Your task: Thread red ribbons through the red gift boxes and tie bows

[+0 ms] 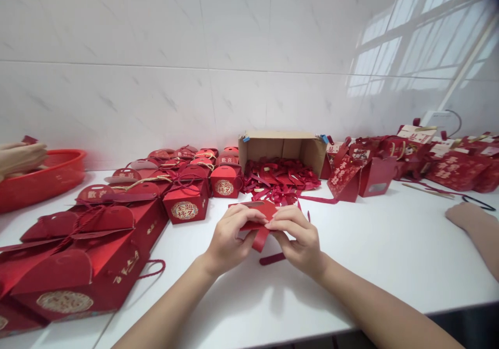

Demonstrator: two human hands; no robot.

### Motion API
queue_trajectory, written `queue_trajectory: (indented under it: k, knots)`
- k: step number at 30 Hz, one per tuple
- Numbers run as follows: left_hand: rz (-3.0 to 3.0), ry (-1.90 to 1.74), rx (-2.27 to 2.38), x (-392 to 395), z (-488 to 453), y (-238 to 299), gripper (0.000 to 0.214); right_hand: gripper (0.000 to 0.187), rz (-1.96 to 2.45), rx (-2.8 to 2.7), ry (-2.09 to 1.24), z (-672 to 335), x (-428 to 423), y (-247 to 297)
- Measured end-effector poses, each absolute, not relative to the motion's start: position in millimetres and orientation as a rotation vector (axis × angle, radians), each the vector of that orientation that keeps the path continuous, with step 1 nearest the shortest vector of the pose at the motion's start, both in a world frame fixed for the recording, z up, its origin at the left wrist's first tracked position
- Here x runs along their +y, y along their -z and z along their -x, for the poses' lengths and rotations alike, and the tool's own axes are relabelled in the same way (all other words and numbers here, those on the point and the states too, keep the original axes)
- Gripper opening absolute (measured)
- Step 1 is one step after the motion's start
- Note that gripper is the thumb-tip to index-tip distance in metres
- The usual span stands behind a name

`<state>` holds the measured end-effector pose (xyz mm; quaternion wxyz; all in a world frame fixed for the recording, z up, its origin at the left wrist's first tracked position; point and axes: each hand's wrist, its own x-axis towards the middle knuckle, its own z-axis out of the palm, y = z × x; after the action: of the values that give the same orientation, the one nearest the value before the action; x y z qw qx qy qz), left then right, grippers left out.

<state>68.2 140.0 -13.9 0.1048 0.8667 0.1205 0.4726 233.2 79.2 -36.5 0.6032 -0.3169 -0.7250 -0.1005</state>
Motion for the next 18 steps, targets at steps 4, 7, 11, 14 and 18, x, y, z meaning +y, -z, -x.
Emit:
queue_trajectory:
  k: [4,7,11,14,18]
  knots:
    - [-2.543,-1.429,0.349,138,-68,18,0.034,0.031,0.736,-1.689,0.297,-234,78,34]
    - [-2.403,-1.444,0.377,136,-71,24,0.045,0.030,0.756,-1.682,0.300,-235,78,33]
    - [-2.081,-1.473,0.464,137,-78,28,0.046,0.030,0.840,-1.643,0.215,-240,87,33]
    - [-1.869,-1.578,0.572,145,-80,27,0.044,0.063,1.040,-1.592,0.028,-249,99,39]
    - [-1.789,-1.594,0.691,162,-80,33,0.041,0.074,1.254,-1.665,-0.239,-262,115,54]
